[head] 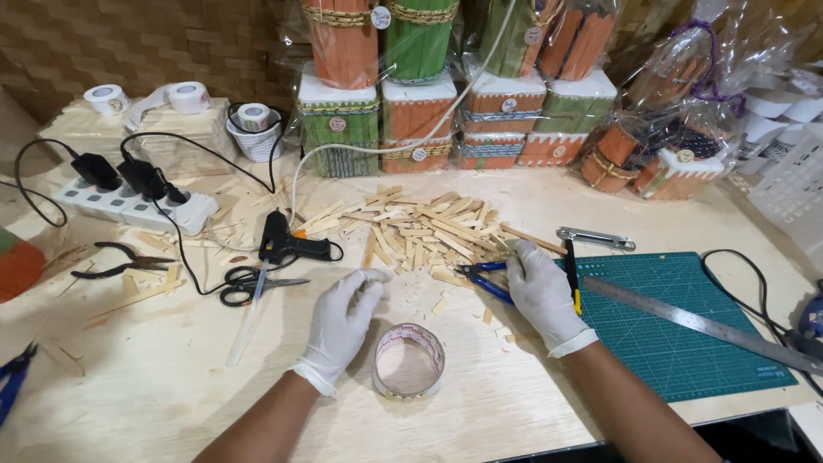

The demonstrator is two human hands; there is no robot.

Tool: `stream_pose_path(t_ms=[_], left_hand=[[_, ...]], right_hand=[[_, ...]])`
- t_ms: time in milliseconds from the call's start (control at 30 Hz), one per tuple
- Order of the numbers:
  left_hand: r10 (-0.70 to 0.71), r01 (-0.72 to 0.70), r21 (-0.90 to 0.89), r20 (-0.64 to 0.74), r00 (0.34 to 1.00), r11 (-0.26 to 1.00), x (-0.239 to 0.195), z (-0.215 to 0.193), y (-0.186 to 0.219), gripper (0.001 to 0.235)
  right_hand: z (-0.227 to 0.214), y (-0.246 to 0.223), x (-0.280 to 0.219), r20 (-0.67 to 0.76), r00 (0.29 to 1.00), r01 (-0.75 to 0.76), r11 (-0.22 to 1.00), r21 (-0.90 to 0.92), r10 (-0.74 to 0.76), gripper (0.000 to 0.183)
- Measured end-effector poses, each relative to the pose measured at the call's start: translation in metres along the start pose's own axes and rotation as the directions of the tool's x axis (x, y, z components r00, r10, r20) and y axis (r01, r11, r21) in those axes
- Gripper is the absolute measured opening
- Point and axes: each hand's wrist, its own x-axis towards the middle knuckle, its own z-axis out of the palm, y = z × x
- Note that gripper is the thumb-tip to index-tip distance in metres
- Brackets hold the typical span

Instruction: Assembling a wooden container by applying tape to wooden sticks and trimming them with pliers.

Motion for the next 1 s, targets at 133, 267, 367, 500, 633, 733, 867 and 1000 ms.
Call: stream_pose_path(t_ms=[133, 267, 367, 500, 633, 733, 867, 1000], left_hand=[[0.169, -0.207, 0.125, 0.267, 0.949, 0.970, 0.000, -0.027, 0.034, 0.044], [0.253, -0.528, 0.337, 0.602, 0.757, 0.779, -0.024, -0.040, 0.079, 0.113], [0.239, -0.660, 0.499, 0.666, 0.707, 0.561, -0.044, -0.024, 0.083, 0.149], [0.052, -0.580, 0.679, 0.628, 0.776, 0.450, -0.055, 0.000, 0.082, 0.150], [-0.012, -0.438, 0.634, 0.577, 0.817, 0.637, -0.040, 0.004, 0.085, 0.107], [-0.092, -0.005, 0.204, 0.465, 0.880, 0.979, -0.025, 0.001, 0.088, 0.097], [-0.131, 0.233, -0.209, 0.410, 0.902, 0.950, -0.013, 0.005, 0.073, 0.095], [-0.013, 0.202, -0.475, 0.371, 0.929, 0.856, -0.005, 0.017, 0.017, 0.106]], right_hand=[[0.004, 0.019, -0.001, -0.279, 0.918, 0.306, 0.951, 0.043, -0.283, 0.013], [-0.002, 0.018, -0.005, -0.446, 0.731, 0.583, 0.813, 0.014, -0.517, 0.028], [-0.007, 0.015, -0.010, -0.507, 0.695, 0.601, 0.799, 0.021, -0.509, 0.035], [-0.009, 0.008, -0.015, -0.499, 0.689, 0.632, 0.773, 0.059, -0.526, 0.048], [0.002, 0.012, -0.011, -0.509, 0.735, 0.606, 0.771, 0.196, -0.448, 0.026], [-0.004, 0.006, -0.021, -0.467, 0.828, 0.492, 0.799, 0.344, -0.309, 0.015], [-0.006, 0.002, -0.033, -0.563, 0.684, 0.700, 0.635, 0.327, -0.464, 0.016], [0.022, 0.000, -0.037, -0.241, 0.964, 0.267, 0.438, 0.858, -0.116, 0.023]])
